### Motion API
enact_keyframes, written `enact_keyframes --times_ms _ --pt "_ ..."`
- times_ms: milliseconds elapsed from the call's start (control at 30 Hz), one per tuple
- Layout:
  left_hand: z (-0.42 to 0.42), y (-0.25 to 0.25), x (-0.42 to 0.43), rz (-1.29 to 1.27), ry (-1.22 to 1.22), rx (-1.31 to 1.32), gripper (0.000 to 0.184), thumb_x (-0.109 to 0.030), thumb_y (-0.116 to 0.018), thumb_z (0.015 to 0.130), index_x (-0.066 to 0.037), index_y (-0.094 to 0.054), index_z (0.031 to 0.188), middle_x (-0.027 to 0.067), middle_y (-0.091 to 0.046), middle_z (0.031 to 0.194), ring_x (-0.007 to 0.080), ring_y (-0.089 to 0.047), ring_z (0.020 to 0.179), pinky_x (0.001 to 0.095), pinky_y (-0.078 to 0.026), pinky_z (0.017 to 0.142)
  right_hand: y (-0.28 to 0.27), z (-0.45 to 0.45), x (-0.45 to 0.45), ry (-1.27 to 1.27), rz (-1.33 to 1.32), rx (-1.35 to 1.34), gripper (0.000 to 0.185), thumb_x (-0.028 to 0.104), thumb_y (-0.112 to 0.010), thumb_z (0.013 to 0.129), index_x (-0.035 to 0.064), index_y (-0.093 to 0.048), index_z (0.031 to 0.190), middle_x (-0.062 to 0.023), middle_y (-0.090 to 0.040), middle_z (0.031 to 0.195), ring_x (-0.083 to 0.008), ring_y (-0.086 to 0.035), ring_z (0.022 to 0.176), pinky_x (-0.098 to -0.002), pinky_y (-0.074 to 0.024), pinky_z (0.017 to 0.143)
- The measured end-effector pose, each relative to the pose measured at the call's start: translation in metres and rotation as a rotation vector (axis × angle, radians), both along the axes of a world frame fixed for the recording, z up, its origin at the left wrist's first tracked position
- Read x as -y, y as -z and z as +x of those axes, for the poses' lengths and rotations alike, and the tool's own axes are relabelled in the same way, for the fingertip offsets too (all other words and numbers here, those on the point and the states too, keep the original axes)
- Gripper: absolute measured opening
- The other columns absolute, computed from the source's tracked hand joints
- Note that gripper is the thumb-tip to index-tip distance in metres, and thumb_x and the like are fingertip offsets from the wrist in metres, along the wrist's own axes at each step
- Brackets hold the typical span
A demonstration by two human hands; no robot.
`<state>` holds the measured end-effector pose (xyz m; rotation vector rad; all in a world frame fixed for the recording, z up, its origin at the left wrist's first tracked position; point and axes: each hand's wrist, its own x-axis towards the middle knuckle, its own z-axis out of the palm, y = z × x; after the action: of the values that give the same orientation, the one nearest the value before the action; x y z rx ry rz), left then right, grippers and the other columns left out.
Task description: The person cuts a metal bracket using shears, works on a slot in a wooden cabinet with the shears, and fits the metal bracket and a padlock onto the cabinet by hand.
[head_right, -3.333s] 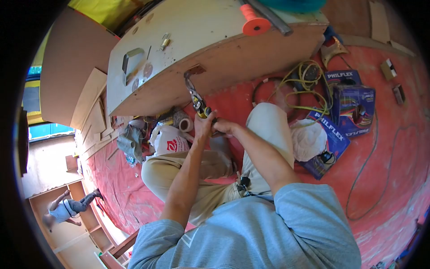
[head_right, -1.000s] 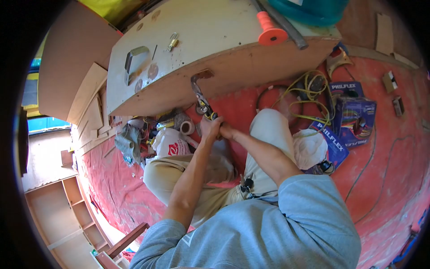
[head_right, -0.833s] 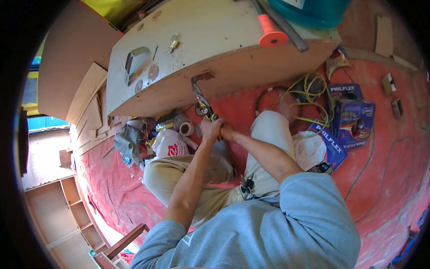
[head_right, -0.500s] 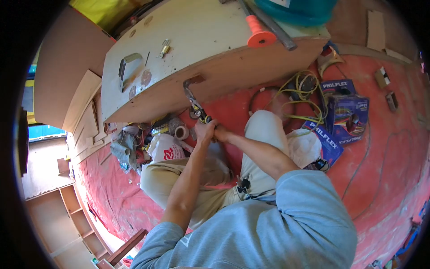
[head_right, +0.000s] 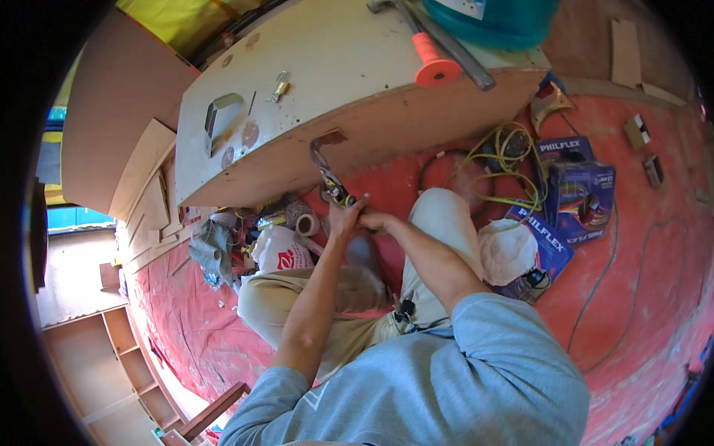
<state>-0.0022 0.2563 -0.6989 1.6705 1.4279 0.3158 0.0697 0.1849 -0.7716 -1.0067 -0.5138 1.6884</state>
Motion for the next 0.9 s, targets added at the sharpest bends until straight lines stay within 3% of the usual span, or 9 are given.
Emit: enact_keyframes --times_ms 100,167,267,400,500,667,767,900 --pt "0.001 -0.009 0.005 -0.017 -0.018 0.054 0.072 -0.036 -0.081 0.06 0.003 -0.05 0.113 0.0169 -0.065 0.102 0.0292 -0.063 0.094 0.038 -0.047 0.085 0.013 0.0 -0.006 0.039 -0.017 0.206 0.022 0.01 -0.063 0.074 0.0037 -0.058 0.094 -0.003 -0.059 0.075 -0.0138 -0.056 0.064 -0.028 -0.0405 0.051" --pt "0.001 -0.004 0.005 -0.044 -0.031 0.064 0.061 -0.032 -0.078 0.061 0.002 -0.054 0.106 0.0152 -0.066 0.097 0.0275 -0.063 0.091 0.0378 -0.048 0.083 -0.014 0.005 0.0 0.066 -0.01 0.364 0.019 0.015 -0.06 0.076 0.0041 -0.058 0.092 -0.0037 -0.059 0.073 -0.0133 -0.054 0.061 -0.0287 -0.0387 0.05" --pt "0.002 -0.002 0.008 -0.058 -0.058 0.098 0.049 -0.028 -0.075 0.061 0.001 -0.057 0.096 0.014 -0.066 0.09 0.0258 -0.064 0.087 0.0372 -0.049 0.08 -0.042 0.007 0.007 0.057 0.018 0.261 0.021 0.021 -0.057 0.078 0.0039 -0.058 0.09 -0.0051 -0.059 0.071 -0.0128 -0.054 0.061 -0.0293 -0.0393 0.05" --pt "0.006 -0.005 0.011 -0.065 -0.088 0.096 0.042 -0.026 -0.074 0.061 0.001 -0.058 0.088 0.013 -0.066 0.084 0.0243 -0.064 0.081 0.0363 -0.049 0.075 0.003 -0.001 0.002 0.076 0.059 0.291 0.022 0.022 -0.056 0.079 0.0033 -0.058 0.089 -0.0062 -0.06 0.071 -0.0135 -0.056 0.062 -0.0302 -0.042 0.052" --pt "0.002 0.009 0.008 -0.005 -0.09 0.197 0.032 -0.016 -0.073 0.063 -0.001 -0.055 0.085 0.0047 -0.06 0.073 0.0156 -0.057 0.066 0.0316 -0.048 0.063 0.012 0.0 -0.001 0.047 0.048 0.413 0.024 0.025 -0.056 0.08 0.0028 -0.059 0.087 -0.0069 -0.061 0.073 -0.014 -0.058 0.064 -0.0313 -0.0447 0.053" --pt "0.0 -0.012 0.011 0.046 -0.053 0.031 0.031 -0.02 -0.073 0.063 0.001 -0.058 0.082 0.0096 -0.063 0.075 0.0189 -0.061 0.069 0.0342 -0.049 0.066 -0.006 -0.007 0.003 0.088 0.033 0.454 0.027 0.029 -0.057 0.081 0.0031 -0.059 0.086 -0.0071 -0.062 0.071 -0.0137 -0.059 0.063 -0.0322 -0.0456 0.051" --pt "0.003 -0.023 0.015 0.042 -0.058 0.001 0.031 -0.022 -0.073 0.064 0.0 -0.059 0.079 0.0114 -0.065 0.075 0.0205 -0.062 0.069 0.0356 -0.049 0.067 -0.02 -0.002 0.004 0.025 0.022 0.508 0.034 0.029 -0.059 0.08 0.0 -0.057 0.098 -0.0065 -0.061 0.084 -0.0151 -0.056 0.075 -0.0337 -0.047 0.059" --pt "0.002 -0.019 0.014 0.044 -0.038 0.01 0.032 -0.024 -0.073 0.063 0.0 -0.06 0.08 0.0121 -0.065 0.077 0.0197 -0.063 0.07 0.0355 -0.049 0.067 -0.043 -0.005 0.007 0.062 -0.087 0.493 0.035 0.03 -0.06 0.08 0.0006 -0.057 0.098 -0.008 -0.062 0.08 -0.0162 -0.058 0.07 -0.0345 -0.0473 0.056"
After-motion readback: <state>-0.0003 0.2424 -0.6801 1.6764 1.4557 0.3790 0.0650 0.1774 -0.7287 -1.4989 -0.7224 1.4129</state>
